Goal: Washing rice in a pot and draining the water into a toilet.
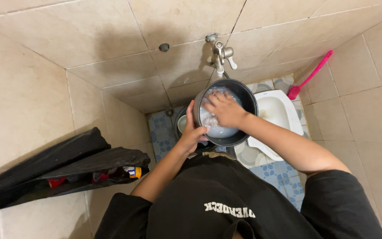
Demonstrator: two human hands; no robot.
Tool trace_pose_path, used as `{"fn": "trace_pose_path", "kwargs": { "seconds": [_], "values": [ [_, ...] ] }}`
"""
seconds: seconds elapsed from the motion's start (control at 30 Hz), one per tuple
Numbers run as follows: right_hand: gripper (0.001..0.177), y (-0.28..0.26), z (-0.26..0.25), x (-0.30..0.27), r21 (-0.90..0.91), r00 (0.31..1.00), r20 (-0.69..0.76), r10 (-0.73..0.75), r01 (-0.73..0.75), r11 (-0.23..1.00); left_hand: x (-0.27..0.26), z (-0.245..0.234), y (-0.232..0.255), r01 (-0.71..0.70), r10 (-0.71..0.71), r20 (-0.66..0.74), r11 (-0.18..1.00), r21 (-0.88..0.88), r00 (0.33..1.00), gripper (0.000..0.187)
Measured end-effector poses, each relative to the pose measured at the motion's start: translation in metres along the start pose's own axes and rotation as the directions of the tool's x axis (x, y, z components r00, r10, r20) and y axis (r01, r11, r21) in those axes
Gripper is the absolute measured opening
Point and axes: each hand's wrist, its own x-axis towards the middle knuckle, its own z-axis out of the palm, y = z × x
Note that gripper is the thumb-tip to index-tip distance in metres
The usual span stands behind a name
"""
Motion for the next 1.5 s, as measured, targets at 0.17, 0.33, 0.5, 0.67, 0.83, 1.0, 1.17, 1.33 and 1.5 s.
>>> {"fn": "trace_pose_path", "kwargs": {
  "seconds": [0.17,0.33,0.5,0.67,0.83,1.0,1.17,1.33,1.5],
  "values": [
    [0.074,0.021,0.082,-0.005,0.015,0.988,0.152,-0.012,0.010,1.000,0.012,-0.008,-0.017,-0.147,0.142,0.075,0.987,0.059,0.987,0.112],
    [0.090,0.018,0.027,-0.017,0.005,0.959,0.275,0.071,-0.075,0.997,0.021,-0.002,-0.026,-0.123,0.123,0.132,0.992,-0.008,0.984,0.109],
    [0.046,0.018,-0.002,-0.050,0.423,0.990,0.073,0.123,-0.142,0.895,0.028,0.004,-0.036,0.017,-0.013,0.120,0.999,-0.031,0.993,0.111],
    [0.033,0.033,0.068,-0.063,0.781,0.967,0.245,0.067,-0.238,0.578,0.040,0.017,-0.049,-0.014,0.013,0.198,1.000,0.003,0.980,0.113],
    [0.031,0.045,0.069,-0.096,0.889,0.963,0.193,0.190,-0.253,0.382,0.048,0.044,-0.053,0.127,-0.124,0.213,0.992,0.002,0.969,0.111],
    [0.019,0.066,0.039,-0.152,0.744,0.843,-0.206,0.497,-0.194,0.639,0.063,0.070,-0.071,0.261,-0.263,0.203,0.965,0.037,0.943,0.110],
    [0.009,0.081,0.095,-0.227,0.844,0.363,-0.327,0.873,-0.304,0.442,0.092,0.092,-0.104,0.259,-0.293,0.251,0.953,0.159,0.923,0.109],
    [0.024,0.091,0.166,-0.282,0.936,0.001,-0.149,0.989,-0.322,0.141,0.132,0.124,-0.140,0.278,-0.332,0.322,0.939,0.205,0.887,0.112],
    [0.051,0.108,0.227,-0.312,0.971,-0.016,0.132,0.991,-0.197,-0.133,0.187,0.164,-0.181,0.421,-0.469,0.313,0.882,0.212,0.826,0.113]
  ]
}}
